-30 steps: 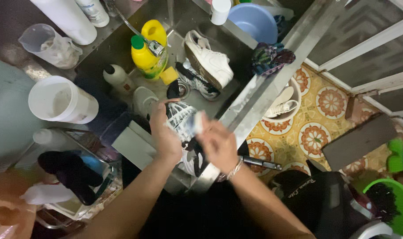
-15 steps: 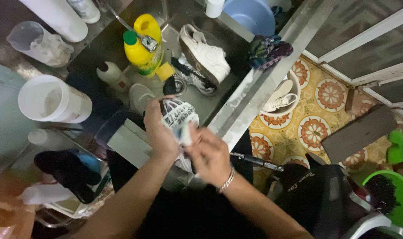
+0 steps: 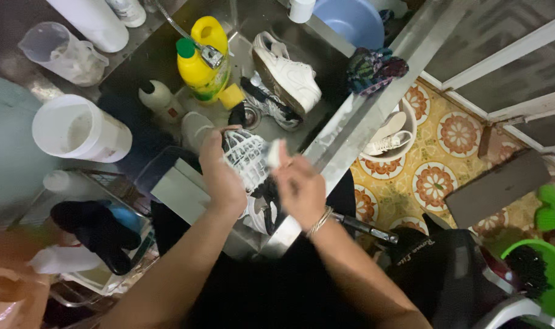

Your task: The person removes the laces from a white sneaker, then scrubs the shoe with a brush and soapy water at a sink. They rinse the shoe and repeat the process on a second sneaker, scrubbing the upper and sole before rinsing again.

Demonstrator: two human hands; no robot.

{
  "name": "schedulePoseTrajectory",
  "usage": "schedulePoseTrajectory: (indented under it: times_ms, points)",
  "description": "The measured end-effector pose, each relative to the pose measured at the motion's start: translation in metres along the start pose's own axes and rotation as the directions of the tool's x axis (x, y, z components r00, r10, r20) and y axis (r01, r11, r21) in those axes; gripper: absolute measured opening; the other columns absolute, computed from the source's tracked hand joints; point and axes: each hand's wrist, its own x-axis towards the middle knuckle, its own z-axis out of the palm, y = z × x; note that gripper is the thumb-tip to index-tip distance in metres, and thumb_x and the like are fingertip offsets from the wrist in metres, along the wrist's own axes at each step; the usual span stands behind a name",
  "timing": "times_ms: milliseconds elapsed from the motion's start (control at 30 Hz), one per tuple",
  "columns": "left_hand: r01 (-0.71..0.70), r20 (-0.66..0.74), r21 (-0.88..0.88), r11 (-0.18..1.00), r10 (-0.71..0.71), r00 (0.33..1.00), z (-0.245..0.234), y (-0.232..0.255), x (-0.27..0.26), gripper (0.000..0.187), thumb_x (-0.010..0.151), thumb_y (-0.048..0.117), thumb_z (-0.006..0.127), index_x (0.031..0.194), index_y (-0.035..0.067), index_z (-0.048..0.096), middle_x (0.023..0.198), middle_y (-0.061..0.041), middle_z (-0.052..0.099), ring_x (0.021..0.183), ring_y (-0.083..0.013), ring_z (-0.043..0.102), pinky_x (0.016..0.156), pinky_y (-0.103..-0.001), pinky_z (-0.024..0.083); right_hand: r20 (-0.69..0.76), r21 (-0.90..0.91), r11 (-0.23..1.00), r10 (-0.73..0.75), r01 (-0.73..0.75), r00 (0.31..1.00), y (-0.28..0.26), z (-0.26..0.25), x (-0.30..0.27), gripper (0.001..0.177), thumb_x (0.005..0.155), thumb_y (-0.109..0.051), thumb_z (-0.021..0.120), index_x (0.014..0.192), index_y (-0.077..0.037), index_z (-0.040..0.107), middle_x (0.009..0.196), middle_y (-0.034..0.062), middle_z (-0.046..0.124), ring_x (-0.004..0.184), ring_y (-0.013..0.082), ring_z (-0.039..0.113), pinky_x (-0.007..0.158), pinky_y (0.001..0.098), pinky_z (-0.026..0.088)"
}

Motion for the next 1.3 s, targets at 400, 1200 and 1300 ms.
schedulePoseTrajectory:
  times_ms: [400,1200,1300]
  points:
    - [-0.124,0.045,0.084,0.989,0.121,0.992,-0.007,-0.003,0.005,0.028,0.108,0.030,0.050,0.106,0.006,0.064,0.094,-0.005,0.062,0.085,-0.0155,0.063,0.081,-0.033,0.053,-0.020,0.047,0.973,-0.224,0.224,0.974,0.001,0.003,-0.011,0.024,0.096,-0.017,0.070,0.114,-0.002,0.074,0.094,0.0122,0.072,0.075,0.0207,0.070,0.064,0.0319,0.057]
    - [-0.105,-0.045,0.179,0.978,0.114,0.992,-0.002,0.007,0.007,0.028,0.076,-0.006,0.066,0.102,0.003,0.067,0.099,-0.005,0.063,0.089,-0.0176,0.065,0.080,-0.030,0.053,-0.041,0.034,0.966,-0.256,0.258,0.966,0.022,0.013,-0.017,0.010,0.098,-0.019,0.068,0.100,-0.013,0.076,0.093,0.0111,0.071,0.071,0.0200,0.068,0.059,0.0293,0.054]
    - [-0.137,0.023,0.167,0.976,0.135,0.991,-0.007,0.009,0.006,0.025,0.078,-0.006,0.066,0.101,0.002,0.068,0.099,-0.006,0.063,0.090,-0.0181,0.066,0.082,-0.031,0.054,0.001,0.052,0.982,-0.181,0.181,0.984,0.018,0.012,-0.016,0.011,0.099,-0.019,0.069,0.104,-0.013,0.077,0.092,0.0115,0.073,0.068,0.0199,0.070,0.056,0.0270,0.055]
